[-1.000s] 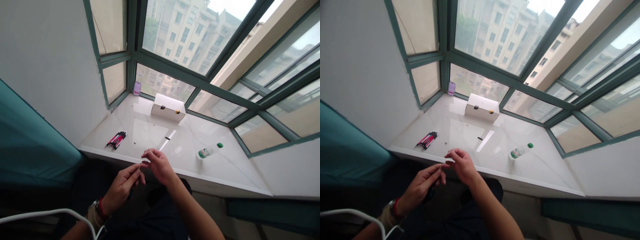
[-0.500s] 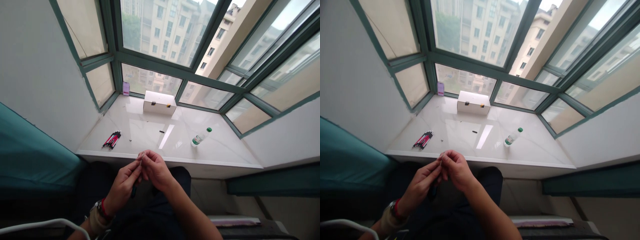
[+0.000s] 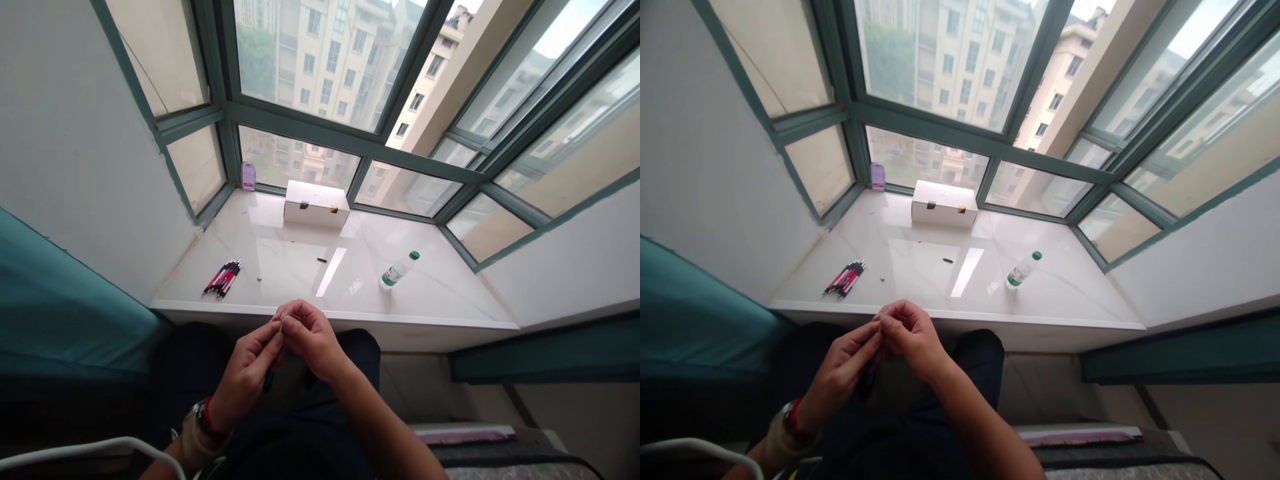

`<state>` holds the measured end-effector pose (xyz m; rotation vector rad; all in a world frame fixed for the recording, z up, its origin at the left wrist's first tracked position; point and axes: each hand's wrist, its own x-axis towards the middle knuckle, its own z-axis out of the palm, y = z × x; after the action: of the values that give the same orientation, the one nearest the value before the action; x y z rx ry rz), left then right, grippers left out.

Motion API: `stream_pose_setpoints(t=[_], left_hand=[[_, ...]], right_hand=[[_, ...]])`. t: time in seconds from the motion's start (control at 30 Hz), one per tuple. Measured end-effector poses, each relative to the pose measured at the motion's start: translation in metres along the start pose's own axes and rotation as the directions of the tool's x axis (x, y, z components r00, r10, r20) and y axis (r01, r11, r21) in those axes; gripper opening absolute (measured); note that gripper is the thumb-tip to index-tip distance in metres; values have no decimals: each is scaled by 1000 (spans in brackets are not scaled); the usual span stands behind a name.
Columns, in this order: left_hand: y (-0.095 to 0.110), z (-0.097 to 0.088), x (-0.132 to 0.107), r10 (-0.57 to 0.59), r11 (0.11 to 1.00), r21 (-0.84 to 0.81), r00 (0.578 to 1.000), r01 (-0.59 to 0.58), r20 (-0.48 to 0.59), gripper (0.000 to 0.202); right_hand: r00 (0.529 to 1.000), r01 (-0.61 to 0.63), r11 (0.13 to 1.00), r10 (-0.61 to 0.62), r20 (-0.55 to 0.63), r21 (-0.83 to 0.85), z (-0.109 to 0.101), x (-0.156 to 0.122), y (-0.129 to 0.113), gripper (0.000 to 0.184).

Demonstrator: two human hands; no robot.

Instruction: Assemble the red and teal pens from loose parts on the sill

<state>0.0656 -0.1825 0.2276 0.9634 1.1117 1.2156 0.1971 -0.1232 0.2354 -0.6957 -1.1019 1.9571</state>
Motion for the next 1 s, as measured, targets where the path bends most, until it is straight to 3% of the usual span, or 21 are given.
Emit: stream_pose_setpoints(t=[0.17,0.37,0.47,0.57,0.67,0.77,0.87,1.0], left_hand=[[-1,-8,-5,23,997,-68,1000,-24,-10,42],[4,-11,-5,58,990,-133,998,-53,38,41],[5,-13,-5,52,991,-128,998,-46,40,39],[3,-18,-6,37,995,-89,999,-35,23,40],[-1,-22,-6,26,997,-73,1000,-26,-4,42],[-1,-26,-6,21,996,-91,999,-23,-29,44],[0,-30,-5,-26,994,-107,998,19,-62,43],[-8,-41,-3,-109,990,-101,989,99,-96,45]], right_hand=[[1000,-13,1000,13,-9,-4,2,-4,6,32],[999,-13,987,8,33,159,1,-1,8,62],[998,-4,991,12,-58,132,-28,20,17,65],[960,-25,986,-23,-280,-167,-87,62,32,43],[862,-210,791,-127,-491,-575,-157,113,44,28],[795,-398,496,-233,-560,-772,-212,153,48,37],[753,-549,295,-233,-616,-782,-242,180,51,59],[746,-598,223,-197,-636,-770,-257,205,57,61]])
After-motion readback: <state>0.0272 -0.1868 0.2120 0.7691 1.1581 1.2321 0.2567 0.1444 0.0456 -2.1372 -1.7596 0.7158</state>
